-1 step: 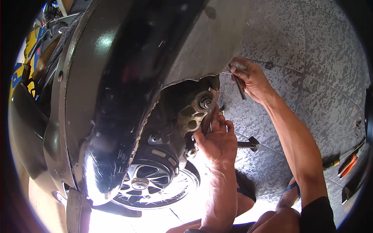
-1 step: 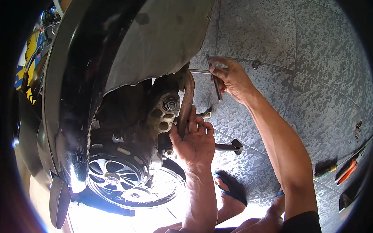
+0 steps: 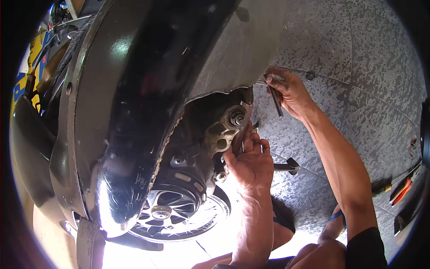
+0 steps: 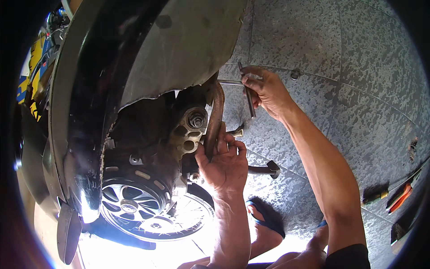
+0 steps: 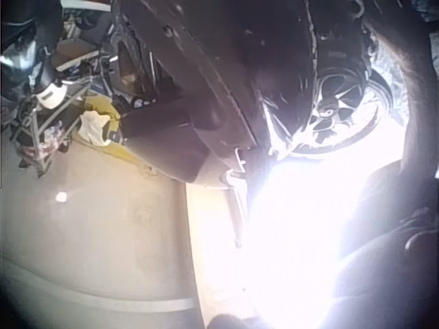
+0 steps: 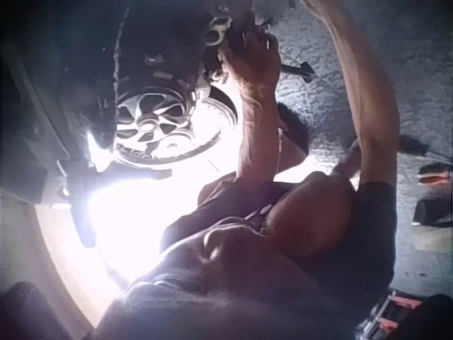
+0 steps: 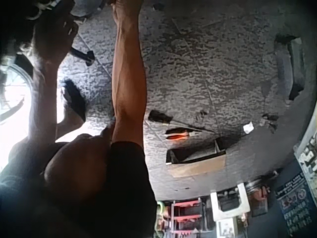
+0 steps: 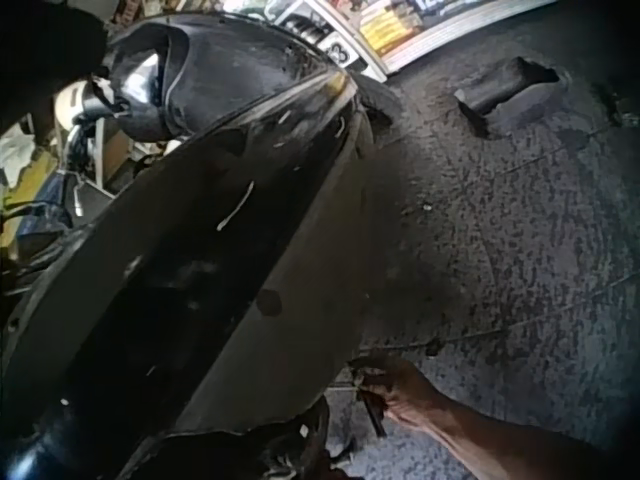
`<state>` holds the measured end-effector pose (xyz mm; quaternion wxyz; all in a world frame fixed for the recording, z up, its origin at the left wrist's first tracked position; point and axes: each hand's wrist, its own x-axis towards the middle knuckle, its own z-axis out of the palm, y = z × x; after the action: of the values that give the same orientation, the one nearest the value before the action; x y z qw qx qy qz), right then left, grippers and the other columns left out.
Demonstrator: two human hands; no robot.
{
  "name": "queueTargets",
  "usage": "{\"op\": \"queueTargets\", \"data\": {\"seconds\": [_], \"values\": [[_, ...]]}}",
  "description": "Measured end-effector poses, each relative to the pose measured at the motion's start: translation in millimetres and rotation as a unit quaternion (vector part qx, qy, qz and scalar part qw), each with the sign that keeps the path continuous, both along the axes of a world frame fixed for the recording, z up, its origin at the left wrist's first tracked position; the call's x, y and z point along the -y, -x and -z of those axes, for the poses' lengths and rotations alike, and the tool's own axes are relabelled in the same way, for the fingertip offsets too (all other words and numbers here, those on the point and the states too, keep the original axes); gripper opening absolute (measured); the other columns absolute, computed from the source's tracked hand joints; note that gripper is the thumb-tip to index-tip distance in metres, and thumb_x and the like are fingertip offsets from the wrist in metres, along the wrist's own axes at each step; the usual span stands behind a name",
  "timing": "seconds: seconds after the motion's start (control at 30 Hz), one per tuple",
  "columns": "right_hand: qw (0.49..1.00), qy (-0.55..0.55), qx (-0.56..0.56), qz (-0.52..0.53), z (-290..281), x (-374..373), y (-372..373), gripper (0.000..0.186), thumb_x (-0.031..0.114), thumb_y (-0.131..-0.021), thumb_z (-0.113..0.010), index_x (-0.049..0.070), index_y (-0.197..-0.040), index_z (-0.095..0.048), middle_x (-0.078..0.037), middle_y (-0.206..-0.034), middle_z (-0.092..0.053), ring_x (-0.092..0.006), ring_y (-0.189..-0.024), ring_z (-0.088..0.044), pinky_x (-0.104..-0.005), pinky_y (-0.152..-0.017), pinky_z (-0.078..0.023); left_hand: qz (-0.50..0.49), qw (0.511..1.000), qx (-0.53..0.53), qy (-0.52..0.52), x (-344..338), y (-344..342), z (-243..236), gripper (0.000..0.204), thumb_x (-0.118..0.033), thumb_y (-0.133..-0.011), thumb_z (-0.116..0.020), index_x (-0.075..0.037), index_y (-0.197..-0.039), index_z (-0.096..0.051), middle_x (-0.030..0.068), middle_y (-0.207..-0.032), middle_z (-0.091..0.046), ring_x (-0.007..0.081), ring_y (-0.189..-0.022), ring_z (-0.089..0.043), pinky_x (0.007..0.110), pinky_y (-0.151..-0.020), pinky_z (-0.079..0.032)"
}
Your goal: The person uses a T-handle wrench to unscrew a bolt from a metal bracket on a motorcycle while holding the bracket by hand.
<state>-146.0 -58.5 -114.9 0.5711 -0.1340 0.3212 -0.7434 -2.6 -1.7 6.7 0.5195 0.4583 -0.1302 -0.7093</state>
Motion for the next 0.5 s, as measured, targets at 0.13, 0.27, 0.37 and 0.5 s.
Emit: {"op": "queueTargets", "data": {"seconds": [0.13,0.27,0.37,0.5], "values": [[0.985,0.007,0.164,-0.049,0.3,-5.2,-2.7,0.025,0.02,-0.097,-0.05,-0.003,-0.105,-0.056,-0.013,-0.073,-0.063,-0.0153,-0.055,-0.06,-0.0245,-0.049,-0.049,-0.002,1.0,-0.005,0.002,0.7,-1.3,-1.5,0.041,-0.038,-0.094,-0.048,-0.009,-0.12,-0.058,0.0099,-0.124,-0.059,0.0164,-0.091,-0.056,0.034,-0.083,-0.042],[0.966,0.045,0.23,-0.108,2.1,-13.1,-1.5,0.026,0.022,-0.099,-0.045,-0.002,-0.097,-0.057,-0.017,-0.078,-0.066,-0.0203,-0.061,-0.066,-0.0282,-0.052,-0.054,-0.01,1.0,-0.005,-0.004,0.5,-0.4,-0.3,0.041,-0.039,-0.094,-0.048,-0.009,-0.121,-0.057,0.0101,-0.124,-0.059,0.0162,-0.092,-0.056,0.034,-0.083,-0.042],[0.982,0.095,0.154,-0.061,1.8,-17.9,-5.5,0.026,0.021,-0.101,-0.041,0.0,-0.091,-0.055,-0.014,-0.078,-0.066,-0.0165,-0.06,-0.063,-0.0274,-0.053,-0.052,-0.018,1.0,-0.01,-0.006,1.2,-0.5,-1.8,0.042,-0.04,-0.094,-0.049,-0.009,-0.121,-0.057,0.0103,-0.125,-0.059,0.0162,-0.091,-0.056,0.034,-0.083,-0.042],[0.988,0.085,0.116,-0.058,4.4,-16.5,-7.1,0.029,0.027,-0.101,-0.043,0.003,-0.088,-0.055,-0.011,-0.076,-0.064,-0.0148,-0.061,-0.061,-0.0255,-0.056,-0.05,-0.013,1.0,-0.004,-0.003,1.1,-1.9,1.0,0.042,-0.04,-0.094,-0.048,-0.009,-0.121,-0.057,0.0105,-0.125,-0.059,0.0164,-0.092,-0.056,0.034,-0.084,-0.042]]}}
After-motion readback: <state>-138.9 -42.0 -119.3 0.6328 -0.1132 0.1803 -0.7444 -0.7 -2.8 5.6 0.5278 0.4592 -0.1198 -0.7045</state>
